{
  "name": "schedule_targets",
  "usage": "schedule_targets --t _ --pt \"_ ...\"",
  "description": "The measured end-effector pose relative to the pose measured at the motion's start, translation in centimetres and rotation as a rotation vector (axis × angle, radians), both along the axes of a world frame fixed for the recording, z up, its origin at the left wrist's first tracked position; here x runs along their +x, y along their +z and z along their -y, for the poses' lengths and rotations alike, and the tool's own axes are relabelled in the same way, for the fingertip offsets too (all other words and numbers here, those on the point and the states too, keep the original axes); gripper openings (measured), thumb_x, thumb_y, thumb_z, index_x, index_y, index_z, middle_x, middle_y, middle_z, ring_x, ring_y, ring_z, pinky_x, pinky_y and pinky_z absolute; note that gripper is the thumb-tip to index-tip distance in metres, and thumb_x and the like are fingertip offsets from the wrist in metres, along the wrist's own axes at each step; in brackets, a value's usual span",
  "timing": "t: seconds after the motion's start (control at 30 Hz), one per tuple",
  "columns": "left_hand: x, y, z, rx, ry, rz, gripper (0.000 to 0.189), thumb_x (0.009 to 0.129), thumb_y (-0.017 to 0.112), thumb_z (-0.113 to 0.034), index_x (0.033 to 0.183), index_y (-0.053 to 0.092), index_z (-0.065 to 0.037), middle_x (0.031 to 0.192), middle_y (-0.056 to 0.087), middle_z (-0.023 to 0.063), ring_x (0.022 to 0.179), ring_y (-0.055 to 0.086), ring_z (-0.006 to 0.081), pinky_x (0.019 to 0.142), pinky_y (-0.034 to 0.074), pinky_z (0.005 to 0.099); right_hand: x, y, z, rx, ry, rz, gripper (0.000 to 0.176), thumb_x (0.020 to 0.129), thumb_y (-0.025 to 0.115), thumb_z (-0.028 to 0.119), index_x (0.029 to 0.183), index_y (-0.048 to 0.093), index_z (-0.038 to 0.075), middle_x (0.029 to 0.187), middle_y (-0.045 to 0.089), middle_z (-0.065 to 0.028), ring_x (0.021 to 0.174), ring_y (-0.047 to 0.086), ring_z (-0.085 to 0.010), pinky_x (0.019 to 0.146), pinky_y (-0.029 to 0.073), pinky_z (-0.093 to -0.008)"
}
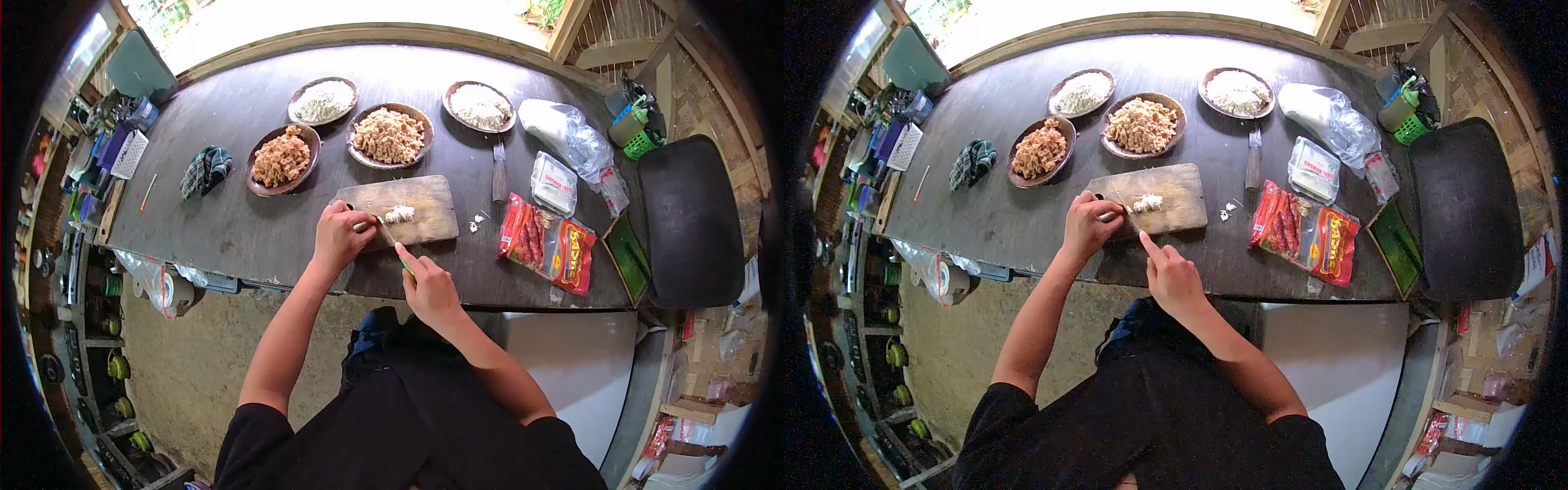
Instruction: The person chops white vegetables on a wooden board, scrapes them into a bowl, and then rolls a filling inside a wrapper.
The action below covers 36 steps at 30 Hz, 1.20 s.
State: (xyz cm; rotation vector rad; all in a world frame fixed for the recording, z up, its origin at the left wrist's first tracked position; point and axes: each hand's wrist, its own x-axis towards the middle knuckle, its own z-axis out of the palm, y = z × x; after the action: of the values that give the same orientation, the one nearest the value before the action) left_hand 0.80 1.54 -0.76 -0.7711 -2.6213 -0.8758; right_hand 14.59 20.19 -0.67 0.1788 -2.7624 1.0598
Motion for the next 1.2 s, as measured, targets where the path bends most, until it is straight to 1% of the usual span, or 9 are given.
schedule_targets --t 0.23,0.3,0.37,0.43,0.5,0.83,0.93,1.1,1.2 --pt "0.1 0.2 0.0 -0.004 0.013 -0.006 0.014 0.073 0.082 -0.023 0.085 0.082 -0.015 0.073 0.067 0.0069 0.082 0.061 0.0261 0.077 0.051 0.0397 -1.1 -0.4 0.3 0.078 -0.012 0.019 0.054 0.097 0.061 0.012 0.150 0.052 0.017 0.088 0.060 -0.0159 0.070 0.068 -0.0401 0.066 0.058 -0.0504" --pt "0.2 0.3 0.0 -0.042 -0.010 -0.020 0.015 0.074 0.082 -0.022 0.087 0.082 -0.015 0.081 0.074 0.0038 0.081 0.061 0.0249 0.078 0.051 0.0374 -1.3 -0.3 0.0 0.078 -0.017 0.015 0.053 0.097 0.061 0.012 0.150 0.052 0.017 0.087 0.060 -0.0158 0.070 0.067 -0.0400 0.066 0.058 -0.0506" --pt "0.2 0.4 0.2 -0.038 -0.041 -0.029 0.014 0.075 0.082 -0.021 0.088 0.082 -0.014 0.085 0.076 0.0022 0.082 0.060 0.0239 0.079 0.051 0.0363 -1.3 0.0 -0.2 0.079 -0.020 0.010 0.053 0.097 0.060 0.012 0.150 0.052 0.017 0.087 0.060 -0.0157 0.071 0.067 -0.0398 0.066 0.058 -0.0508" --pt "0.1 0.4 0.1 -0.032 -0.076 -0.037 0.014 0.075 0.081 -0.020 0.088 0.082 -0.014 0.089 0.078 0.0006 0.083 0.059 0.0229 0.080 0.051 0.0352 -1.1 0.5 -0.6 0.021 -0.051 0.009 0.053 0.093 0.063 0.006 0.145 0.057 0.014 0.085 0.060 -0.0165 0.074 0.065 -0.0397 0.067 0.055 -0.0504" --pt "0.0 0.3 0.1 -0.024 -0.082 -0.024 0.013 0.075 0.081 -0.018 0.088 0.082 -0.013 0.093 0.079 -0.0009 0.084 0.057 0.0216 0.081 0.051 0.0336 -0.7 0.5 -0.6 0.002 -0.023 0.008 0.053 0.095 0.061 0.008 0.147 0.055 0.015 0.086 0.060 -0.0164 0.073 0.066 -0.0394 0.067 0.056 -0.0511" --pt "0.0 0.1 0.1 -0.006 -0.047 0.001 0.012 0.075 0.081 -0.021 0.085 0.081 -0.014 0.087 0.078 0.0019 0.081 0.058 0.0236 0.081 0.051 0.0355 -0.7 -0.5 0.2 0.040 -0.013 0.010 0.054 0.097 0.060 0.011 0.149 0.053 0.017 0.088 0.060 -0.0167 0.071 0.068 -0.0407 0.066 0.057 -0.0514" --pt "-0.1 0.1 0.1 0.001 -0.041 -0.037 0.012 0.075 0.082 -0.020 0.085 0.082 -0.013 0.084 0.077 0.0013 0.078 0.057 0.0228 0.078 0.050 0.0358 -1.3 -0.4 -0.1 0.035 -0.007 0.009 0.053 0.097 0.060 0.011 0.149 0.053 0.018 0.088 0.060 -0.0165 0.071 0.068 -0.0404 0.066 0.057 -0.0514" --pt "0.2 0.7 -0.1 -0.033 0.008 0.004 0.014 0.074 0.083 -0.023 0.083 0.082 -0.014 0.075 0.074 0.0014 0.078 0.059 0.0231 0.077 0.048 0.0376 -1.3 -0.2 -1.1 0.051 0.000 0.009 0.053 0.097 0.061 0.011 0.149 0.053 0.017 0.088 0.061 -0.0166 0.071 0.068 -0.0402 0.066 0.057 -0.0512" --pt "0.1 0.6 0.0 -0.041 0.011 0.003 0.013 0.073 0.083 -0.022 0.083 0.082 -0.014 0.076 0.074 0.0016 0.077 0.058 0.0234 0.079 0.048 0.0373 -0.7 0.4 -0.7 0.015 0.006 0.014 0.055 0.094 0.062 0.008 0.148 0.054 0.015 0.087 0.060 -0.0162 0.073 0.067 -0.0391 0.067 0.056 -0.0503"
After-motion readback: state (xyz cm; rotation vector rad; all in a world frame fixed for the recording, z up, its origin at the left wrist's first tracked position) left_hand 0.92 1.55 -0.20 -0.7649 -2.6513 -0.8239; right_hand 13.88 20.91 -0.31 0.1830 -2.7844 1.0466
